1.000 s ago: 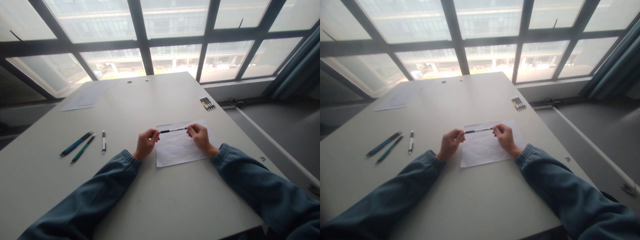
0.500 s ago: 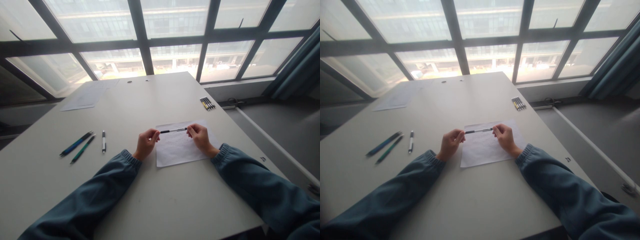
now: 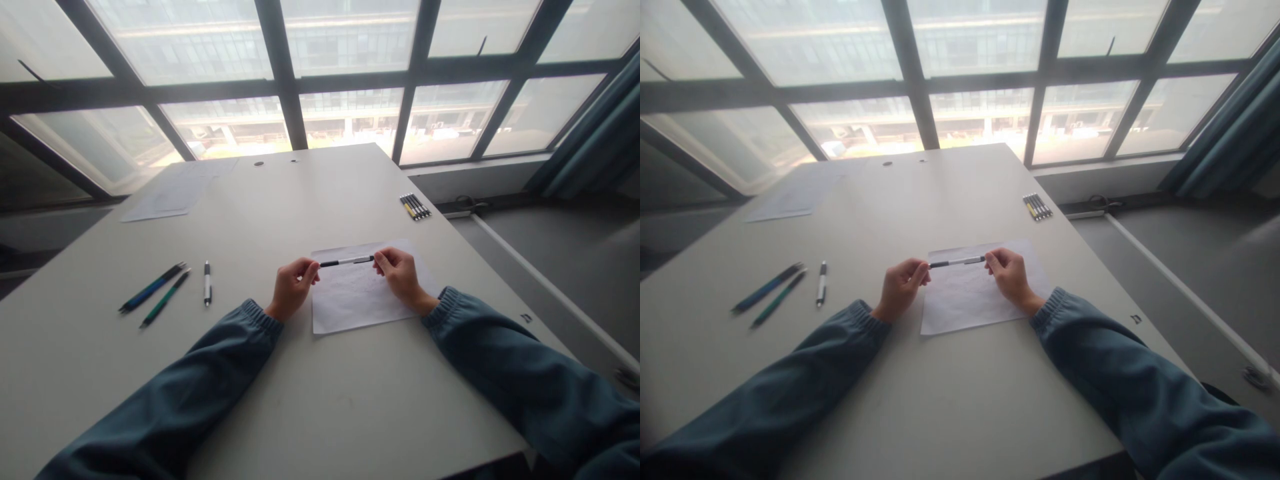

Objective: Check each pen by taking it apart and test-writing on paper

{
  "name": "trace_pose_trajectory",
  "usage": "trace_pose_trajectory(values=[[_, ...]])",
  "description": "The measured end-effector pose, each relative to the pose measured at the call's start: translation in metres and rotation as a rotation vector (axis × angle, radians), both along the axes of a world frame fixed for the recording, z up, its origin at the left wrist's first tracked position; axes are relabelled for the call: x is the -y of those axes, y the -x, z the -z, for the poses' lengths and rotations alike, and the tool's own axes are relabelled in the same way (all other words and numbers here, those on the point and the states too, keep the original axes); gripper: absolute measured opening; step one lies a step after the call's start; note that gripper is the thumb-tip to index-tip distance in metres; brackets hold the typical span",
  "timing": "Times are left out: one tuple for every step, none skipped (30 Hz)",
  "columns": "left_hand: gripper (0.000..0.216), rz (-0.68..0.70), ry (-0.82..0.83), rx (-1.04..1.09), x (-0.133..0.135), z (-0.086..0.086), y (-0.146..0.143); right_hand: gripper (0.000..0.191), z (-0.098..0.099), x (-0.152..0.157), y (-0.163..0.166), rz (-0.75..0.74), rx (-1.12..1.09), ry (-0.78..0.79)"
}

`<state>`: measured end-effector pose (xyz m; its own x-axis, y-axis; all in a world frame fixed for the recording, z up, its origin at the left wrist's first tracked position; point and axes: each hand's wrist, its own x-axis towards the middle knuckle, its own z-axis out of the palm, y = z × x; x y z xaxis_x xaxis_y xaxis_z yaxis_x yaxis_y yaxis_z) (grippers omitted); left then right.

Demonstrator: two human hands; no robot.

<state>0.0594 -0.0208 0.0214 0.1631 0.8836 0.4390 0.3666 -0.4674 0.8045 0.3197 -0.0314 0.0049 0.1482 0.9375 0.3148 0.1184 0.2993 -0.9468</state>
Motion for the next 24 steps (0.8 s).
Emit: trace_pose_trajectory(values=[[0.031, 0.0, 0.001, -0.002, -0.0001, 0.0003, 0.0001, 0.036, 0.0, 0.0, 0.0, -0.001, 0.001, 0.002], [0.032, 0.0, 0.001, -0.004, -0.0001, 0.0004, 0.0002, 0.036, -0.0001, -0.0001, 0.0001, -0.001, 0.001, 0.004], [0.032, 0.001, 0.001, -0.005, -0.0001, 0.0005, 0.0001, 0.036, -0.0002, -0.0001, 0.0002, 0.0, 0.001, 0.003], [0.032, 0.002, 0.002, -0.006, -0.0001, 0.0004, 0.0, 0.036, -0.0004, 0.0, 0.0002, 0.0, 0.0, 0.0], [0.032, 0.002, 0.001, -0.005, 0.0, 0.0003, -0.0001, 0.036, -0.0006, 0.0, 0.0002, 0.0, 0.0, -0.002], [0.033, 0.003, 0.001, -0.004, 0.0001, 0.0002, -0.0002, 0.036, -0.0008, 0.0001, 0.0002, 0.0, 0.001, -0.006], [0.033, 0.004, -0.001, -0.004, 0.0001, 0.0001, -0.0003, 0.036, -0.0009, 0.0001, 0.0001, 0.0, 0.003, -0.008], [0.033, 0.003, -0.002, -0.006, 0.0002, 0.0, -0.0003, 0.036, -0.0009, 0.0002, 0.0001, 0.0, 0.005, -0.007], [0.034, 0.002, -0.004, -0.007, 0.0002, -0.0001, -0.0004, 0.037, -0.0009, 0.0002, 0.0, 0.002, 0.008, -0.006], [0.034, 0.002, -0.006, -0.007, 0.0003, -0.0002, -0.0004, 0.037, -0.0008, 0.0002, -0.0001, 0.004, 0.011, -0.005], [0.034, 0.001, -0.007, -0.006, 0.0004, -0.0002, -0.0003, 0.037, -0.0007, 0.0002, -0.0001, 0.006, 0.013, -0.004], [0.034, 0.0, -0.006, -0.004, 0.0004, -0.0002, -0.0003, 0.038, -0.0006, 0.0002, -0.0002, 0.008, 0.014, -0.003], [0.034, -0.001, -0.005, 0.0, 0.0005, -0.0002, -0.0002, 0.038, -0.0006, 0.0002, -0.0003, 0.009, 0.015, -0.002], [0.034, 0.0, -0.001, 0.003, 0.0005, -0.0001, -0.0001, 0.038, -0.0007, 0.0003, -0.0003, 0.009, 0.016, -0.001], [0.034, 0.001, 0.003, 0.006, 0.0004, 0.0001, 0.0, 0.038, -0.0008, 0.0005, -0.0003, 0.009, 0.017, 0.0], [0.034, 0.001, 0.007, 0.007, 0.0004, 0.0003, 0.0002, 0.037, -0.001, 0.0007, -0.0003, 0.007, 0.017, 0.001], [0.034, 0.001, 0.011, 0.006, 0.0003, 0.0005, 0.0003, 0.037, -0.0011, 0.0009, -0.0003, 0.006, 0.016, 0.0], [0.034, 0.001, 0.013, 0.005, 0.0002, 0.0007, 0.0003, 0.037, -0.0011, 0.001, -0.0003, 0.005, 0.015, -0.001], [0.034, 0.002, 0.014, 0.004, 0.0001, 0.0008, 0.0003, 0.037, -0.001, 0.001, -0.0003, 0.004, 0.016, -0.003], [0.034, 0.003, 0.013, 0.003, 0.0, 0.0009, 0.0003, 0.037, -0.0007, 0.0009, -0.0003, 0.004, 0.018, -0.003], [0.034, 0.004, 0.011, 0.004, -0.0001, 0.001, 0.0002, 0.037, -0.0003, 0.0008, -0.0004, 0.005, 0.021, -0.004], [0.035, 0.005, 0.009, 0.004, -0.0001, 0.0011, 0.0002, 0.038, 0.0001, 0.0005, -0.0005, 0.005, 0.025, -0.003], [0.035, 0.005, 0.008, 0.005, -0.0002, 0.0012, 0.0001, 0.038, 0.0005, 0.0002, -0.0006, 0.006, 0.029, -0.004], [0.035, 0.005, 0.007, 0.006, -0.0004, 0.0014, 0.0001, 0.038, 0.0008, -0.0001, -0.0007, 0.007, 0.032, -0.005]])
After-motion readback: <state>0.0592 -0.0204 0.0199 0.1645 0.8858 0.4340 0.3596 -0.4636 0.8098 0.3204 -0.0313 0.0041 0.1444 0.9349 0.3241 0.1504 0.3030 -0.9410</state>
